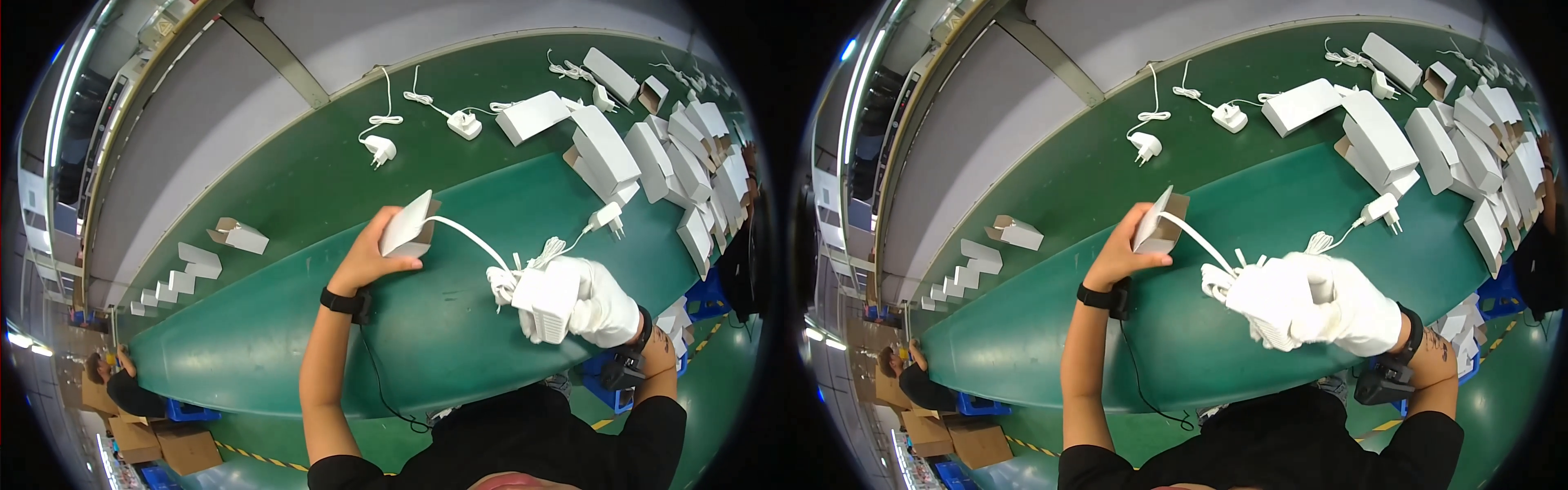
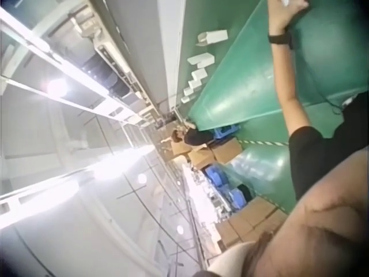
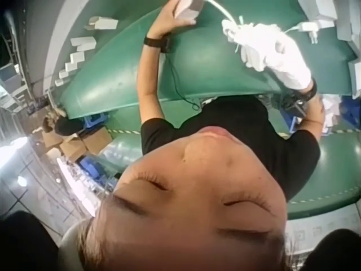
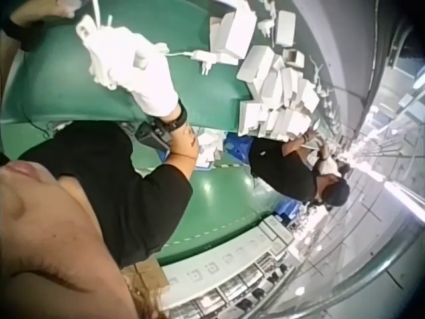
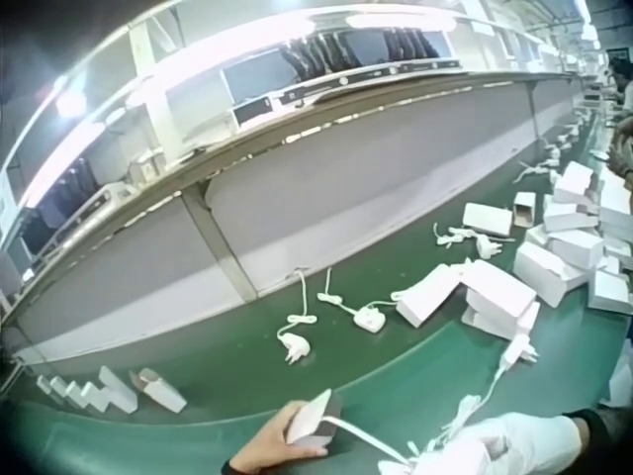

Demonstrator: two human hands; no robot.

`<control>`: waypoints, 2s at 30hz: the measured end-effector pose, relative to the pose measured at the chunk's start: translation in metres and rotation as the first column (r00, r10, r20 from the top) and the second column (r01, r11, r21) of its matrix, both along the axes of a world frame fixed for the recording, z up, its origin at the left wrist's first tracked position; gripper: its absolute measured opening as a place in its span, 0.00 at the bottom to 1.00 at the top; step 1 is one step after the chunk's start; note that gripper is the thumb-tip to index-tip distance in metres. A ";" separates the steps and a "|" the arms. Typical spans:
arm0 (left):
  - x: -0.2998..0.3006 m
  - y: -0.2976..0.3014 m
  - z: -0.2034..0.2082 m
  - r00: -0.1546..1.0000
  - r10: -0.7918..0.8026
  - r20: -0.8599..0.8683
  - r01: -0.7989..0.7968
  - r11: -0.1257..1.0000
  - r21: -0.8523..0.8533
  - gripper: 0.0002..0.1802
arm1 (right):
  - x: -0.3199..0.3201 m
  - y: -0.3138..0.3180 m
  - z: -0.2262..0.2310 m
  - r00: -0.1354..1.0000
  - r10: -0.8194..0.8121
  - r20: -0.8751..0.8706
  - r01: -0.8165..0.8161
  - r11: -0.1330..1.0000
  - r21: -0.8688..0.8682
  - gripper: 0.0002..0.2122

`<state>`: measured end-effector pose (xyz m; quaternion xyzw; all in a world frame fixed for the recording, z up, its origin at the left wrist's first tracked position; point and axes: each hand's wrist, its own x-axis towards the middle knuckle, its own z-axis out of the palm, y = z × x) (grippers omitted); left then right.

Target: The person packages power adapters by hand, picking up an adapter and a white box, placing the adapter inside the box, and closing the box flaps before placing it on a conveyor belt.

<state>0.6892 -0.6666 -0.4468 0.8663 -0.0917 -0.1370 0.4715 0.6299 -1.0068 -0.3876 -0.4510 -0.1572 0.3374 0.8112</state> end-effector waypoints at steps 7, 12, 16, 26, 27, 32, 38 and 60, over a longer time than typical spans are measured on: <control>-0.018 -0.002 -0.022 0.991 0.026 -0.132 -0.092 0.845 -0.527 0.49 | -0.009 0.002 -0.007 0.998 0.002 -0.068 -0.004 0.999 -0.034 0.29; -0.017 -0.013 -0.019 0.990 0.002 -0.143 -0.074 0.863 -0.499 0.52 | -0.009 -0.008 -0.010 0.984 0.080 -0.160 -0.093 0.993 -0.078 0.26; -0.018 -0.036 -0.001 0.983 -0.024 -0.184 -0.053 0.916 -0.398 0.54 | -0.004 -0.011 -0.005 0.988 0.098 -0.119 -0.105 0.993 -0.053 0.21; -0.012 -0.046 -0.009 0.997 -0.077 -0.005 0.064 0.853 -0.518 0.50 | 0.009 -0.002 0.007 0.993 0.063 -0.101 -0.081 0.979 -0.189 0.20; -0.011 -0.050 -0.008 0.992 -0.119 0.033 0.119 0.853 -0.508 0.50 | 0.017 0.000 0.004 0.993 0.058 -0.104 -0.078 0.978 -0.194 0.20; -0.008 -0.063 -0.018 0.956 -0.257 0.144 0.285 0.929 -0.235 0.48 | 0.070 0.017 -0.006 0.792 0.242 0.561 0.176 0.789 -0.589 0.17; -0.007 -0.098 -0.026 0.947 -0.105 0.305 0.137 0.987 -0.085 0.47 | 0.073 0.040 -0.006 0.239 0.740 0.629 0.642 0.365 -0.674 0.12; 0.062 0.100 -0.049 0.638 0.696 0.328 -0.517 0.704 -0.487 0.47 | 0.315 0.256 -0.112 -0.568 0.654 0.500 0.643 0.732 -0.227 0.04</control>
